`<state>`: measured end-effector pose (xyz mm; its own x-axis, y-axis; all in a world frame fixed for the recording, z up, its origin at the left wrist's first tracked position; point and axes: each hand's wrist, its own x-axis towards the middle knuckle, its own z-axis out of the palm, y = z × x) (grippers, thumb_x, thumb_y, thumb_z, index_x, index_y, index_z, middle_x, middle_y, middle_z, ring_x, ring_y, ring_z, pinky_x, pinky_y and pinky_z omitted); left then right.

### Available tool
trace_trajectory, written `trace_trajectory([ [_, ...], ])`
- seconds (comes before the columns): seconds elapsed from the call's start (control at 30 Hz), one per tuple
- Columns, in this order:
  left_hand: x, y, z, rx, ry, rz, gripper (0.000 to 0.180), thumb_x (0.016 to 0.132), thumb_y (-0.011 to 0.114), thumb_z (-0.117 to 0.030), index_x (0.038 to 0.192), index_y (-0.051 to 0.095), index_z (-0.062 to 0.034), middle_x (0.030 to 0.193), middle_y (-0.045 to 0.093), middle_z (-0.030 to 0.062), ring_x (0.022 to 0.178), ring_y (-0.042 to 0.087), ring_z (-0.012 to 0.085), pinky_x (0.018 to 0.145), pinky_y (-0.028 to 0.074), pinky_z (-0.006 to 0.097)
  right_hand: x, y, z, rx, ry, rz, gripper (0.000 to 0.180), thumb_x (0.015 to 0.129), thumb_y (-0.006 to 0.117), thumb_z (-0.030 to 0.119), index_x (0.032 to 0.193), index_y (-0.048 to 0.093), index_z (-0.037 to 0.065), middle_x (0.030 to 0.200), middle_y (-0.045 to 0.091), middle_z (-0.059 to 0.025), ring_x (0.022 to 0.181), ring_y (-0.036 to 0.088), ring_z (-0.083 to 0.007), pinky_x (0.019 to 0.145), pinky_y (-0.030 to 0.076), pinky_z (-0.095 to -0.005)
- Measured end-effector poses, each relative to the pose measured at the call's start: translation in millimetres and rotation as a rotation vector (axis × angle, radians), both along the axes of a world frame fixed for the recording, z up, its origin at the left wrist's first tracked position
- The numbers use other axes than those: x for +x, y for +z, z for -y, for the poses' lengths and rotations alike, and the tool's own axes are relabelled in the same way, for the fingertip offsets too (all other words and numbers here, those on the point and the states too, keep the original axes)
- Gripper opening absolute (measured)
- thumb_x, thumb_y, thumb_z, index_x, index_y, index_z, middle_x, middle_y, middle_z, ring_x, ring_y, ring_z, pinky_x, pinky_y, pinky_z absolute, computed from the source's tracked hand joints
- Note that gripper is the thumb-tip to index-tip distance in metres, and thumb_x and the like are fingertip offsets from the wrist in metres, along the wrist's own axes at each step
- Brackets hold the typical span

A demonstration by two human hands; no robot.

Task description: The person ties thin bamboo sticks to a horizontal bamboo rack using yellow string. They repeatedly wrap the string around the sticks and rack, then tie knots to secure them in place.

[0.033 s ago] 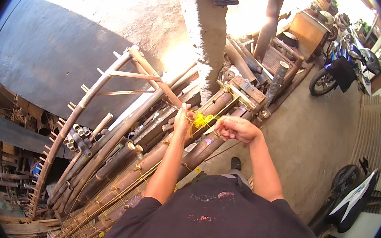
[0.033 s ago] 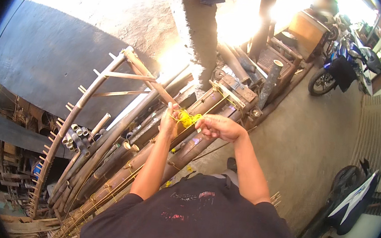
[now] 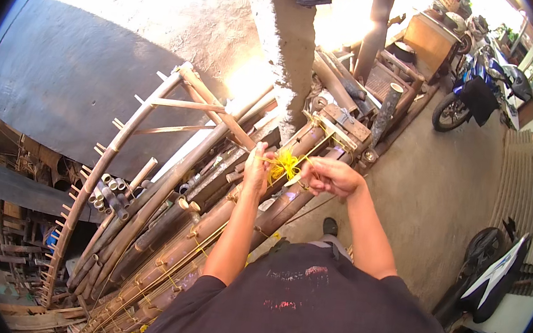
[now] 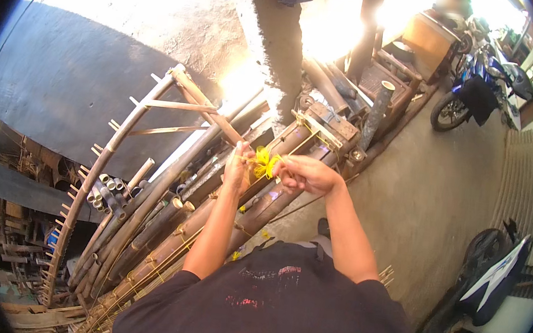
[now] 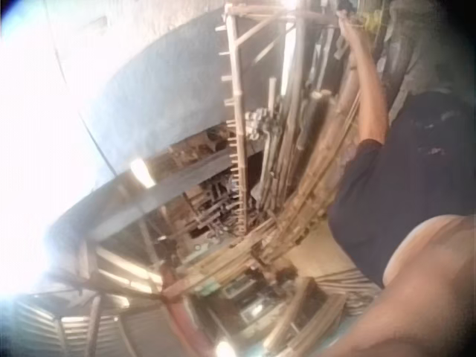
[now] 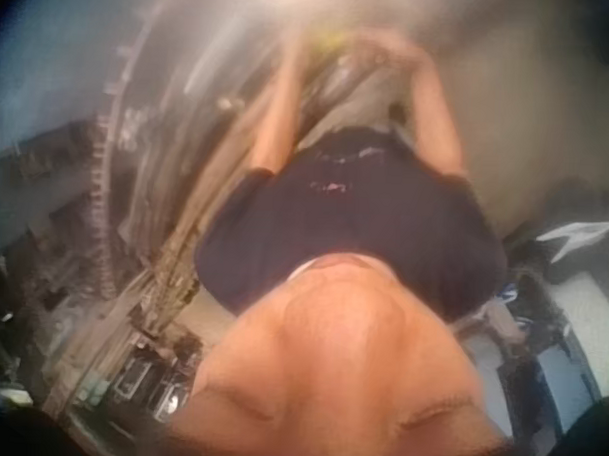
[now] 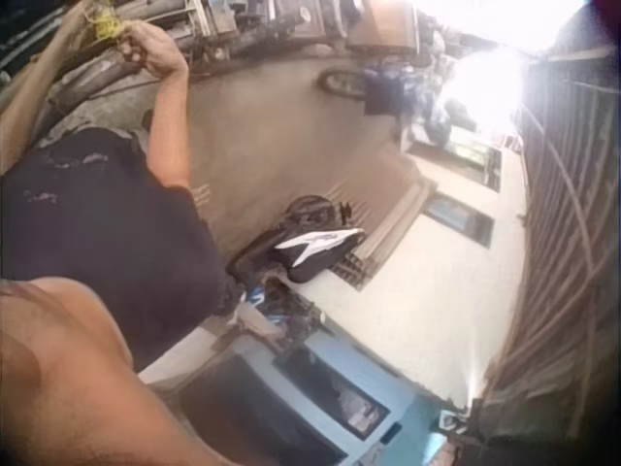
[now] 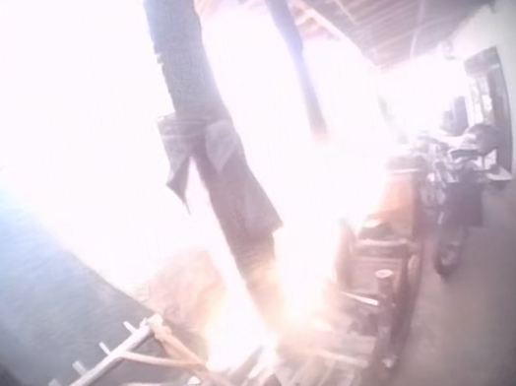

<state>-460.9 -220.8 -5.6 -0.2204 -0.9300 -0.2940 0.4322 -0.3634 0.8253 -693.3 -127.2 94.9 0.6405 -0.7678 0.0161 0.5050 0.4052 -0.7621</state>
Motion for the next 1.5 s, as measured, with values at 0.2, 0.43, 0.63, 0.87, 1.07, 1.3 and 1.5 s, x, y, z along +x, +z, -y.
trace_trajectory([
  [0.2,-4,46,-11,-0.249,-0.203,-0.054,0.052,0.099,0.060,-0.026,0.144,0.044,-0.0047,0.136,0.054,0.0106,0.116,0.055,0.0194,0.097,0.046,0.034,42,41,16,-0.654,0.182,-0.500,0.029,0.102,0.052,0.025,0.101,0.070,0.002,0.086,0.065,-0.0007,0.075,0.053,-0.0077,0.067,0.044,-0.0261],
  [0.43,41,52,-2,-0.043,0.060,-0.243,0.044,0.100,0.054,-0.022,0.139,0.045,-0.0056,0.134,0.057,0.0097,0.109,0.059,0.0203,0.093,0.048,0.035,17,0,-9,-0.512,0.408,-0.199,0.034,0.096,0.059,0.030,0.089,0.071,-0.001,0.081,0.063,-0.0025,0.070,0.048,-0.0093,0.064,0.039,-0.0266],
  [0.63,50,62,24,-0.330,0.475,0.282,0.047,0.097,0.058,-0.009,0.140,0.042,0.0006,0.118,0.063,0.0118,0.096,0.061,0.0149,0.085,0.051,0.031,-66,-63,-86,-0.132,0.150,-0.894,0.027,0.096,0.058,0.025,0.095,0.073,0.002,0.083,0.067,0.0010,0.074,0.054,-0.0078,0.064,0.045,-0.0257],
  [0.87,-107,51,23,-0.706,-0.054,0.996,0.035,0.095,0.058,-0.017,0.125,0.057,0.0007,0.117,0.066,0.0193,0.108,0.064,0.0300,0.094,0.049,0.039,-111,-182,-86,0.123,-0.603,-1.115,0.032,0.099,0.056,0.029,0.115,0.069,0.005,0.103,0.070,-0.0062,0.093,0.062,-0.0156,0.088,0.050,-0.0319],
  [1.07,-202,-8,21,-0.575,-0.243,1.376,0.030,0.092,0.061,-0.026,0.118,0.063,-0.0106,0.105,0.069,0.0189,0.105,0.063,0.0389,0.096,0.039,0.055,-121,-202,-4,0.880,-0.746,0.252,0.031,0.096,0.056,0.027,0.121,0.057,0.011,0.115,0.058,-0.0088,0.107,0.054,-0.0233,0.096,0.045,-0.0385],
  [1.3,-220,-19,15,-0.547,-0.040,1.452,0.019,0.093,0.060,-0.027,0.107,0.061,-0.0141,0.092,0.069,0.0166,0.094,0.064,0.0374,0.088,0.033,0.053,-97,-60,-7,0.437,-1.298,0.196,0.016,0.099,0.049,0.028,0.100,0.056,0.014,0.096,0.058,-0.0046,0.096,0.053,-0.0161,0.094,0.042,-0.0337],
  [1.5,-229,-27,16,-0.522,0.054,1.474,0.020,0.095,0.060,-0.027,0.102,0.063,-0.0081,0.083,0.066,0.0183,0.080,0.063,0.0386,0.071,0.046,0.048,-35,39,75,-0.523,-0.416,-0.403,0.028,0.100,0.049,0.026,0.093,0.060,0.002,0.086,0.064,-0.0097,0.082,0.062,-0.0209,0.079,0.051,-0.0342],
])
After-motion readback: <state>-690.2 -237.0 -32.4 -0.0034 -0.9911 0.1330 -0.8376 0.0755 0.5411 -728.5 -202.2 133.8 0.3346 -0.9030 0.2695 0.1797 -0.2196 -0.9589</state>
